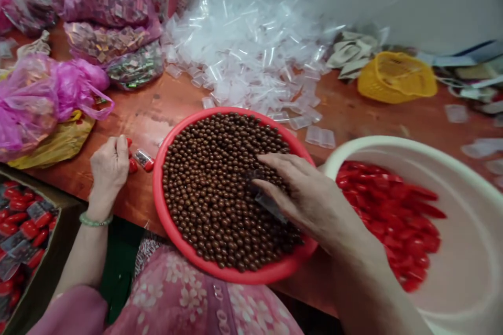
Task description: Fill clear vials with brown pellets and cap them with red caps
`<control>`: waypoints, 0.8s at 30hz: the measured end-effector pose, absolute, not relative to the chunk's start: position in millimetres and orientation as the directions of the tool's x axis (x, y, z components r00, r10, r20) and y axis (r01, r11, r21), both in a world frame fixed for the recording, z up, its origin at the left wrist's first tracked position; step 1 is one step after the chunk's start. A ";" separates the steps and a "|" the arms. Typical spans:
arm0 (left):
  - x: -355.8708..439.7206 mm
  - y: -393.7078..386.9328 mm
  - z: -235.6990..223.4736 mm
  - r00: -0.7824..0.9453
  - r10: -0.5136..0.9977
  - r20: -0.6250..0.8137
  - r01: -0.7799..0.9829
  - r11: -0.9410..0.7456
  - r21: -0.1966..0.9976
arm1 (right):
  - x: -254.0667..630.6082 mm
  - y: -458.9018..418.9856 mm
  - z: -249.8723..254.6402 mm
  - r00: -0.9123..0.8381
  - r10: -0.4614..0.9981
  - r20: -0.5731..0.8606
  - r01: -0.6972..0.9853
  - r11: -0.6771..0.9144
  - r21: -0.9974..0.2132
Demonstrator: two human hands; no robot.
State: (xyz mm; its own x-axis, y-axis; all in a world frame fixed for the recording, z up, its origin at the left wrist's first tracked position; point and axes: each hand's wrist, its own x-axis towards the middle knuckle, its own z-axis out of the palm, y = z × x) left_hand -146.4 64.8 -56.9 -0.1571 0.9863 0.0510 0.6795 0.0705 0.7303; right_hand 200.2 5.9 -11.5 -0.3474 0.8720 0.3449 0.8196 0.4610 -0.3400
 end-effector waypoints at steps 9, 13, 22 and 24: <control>-159.0 79.2 -80.8 -0.014 0.954 0.301 0.948 -0.083 0.307 | 215.1 9.3 0.8 -0.435 0.896 -0.089 0.777 0.324 -0.539; -126.5 60.9 -51.1 -0.023 0.930 0.366 0.835 -0.184 0.519 | 213.1 8.2 -4.3 -0.383 0.919 -0.096 0.779 0.266 -0.568; -43.2 23.9 -8.7 0.434 0.828 0.355 0.547 -0.555 0.626 | 205.5 17.7 -11.5 -0.418 0.904 0.086 0.681 0.375 -0.629; -33.3 21.7 -7.0 0.510 0.807 0.296 0.491 -0.556 0.671 | 206.7 18.3 -3.1 -0.439 0.890 0.122 0.639 0.405 -0.654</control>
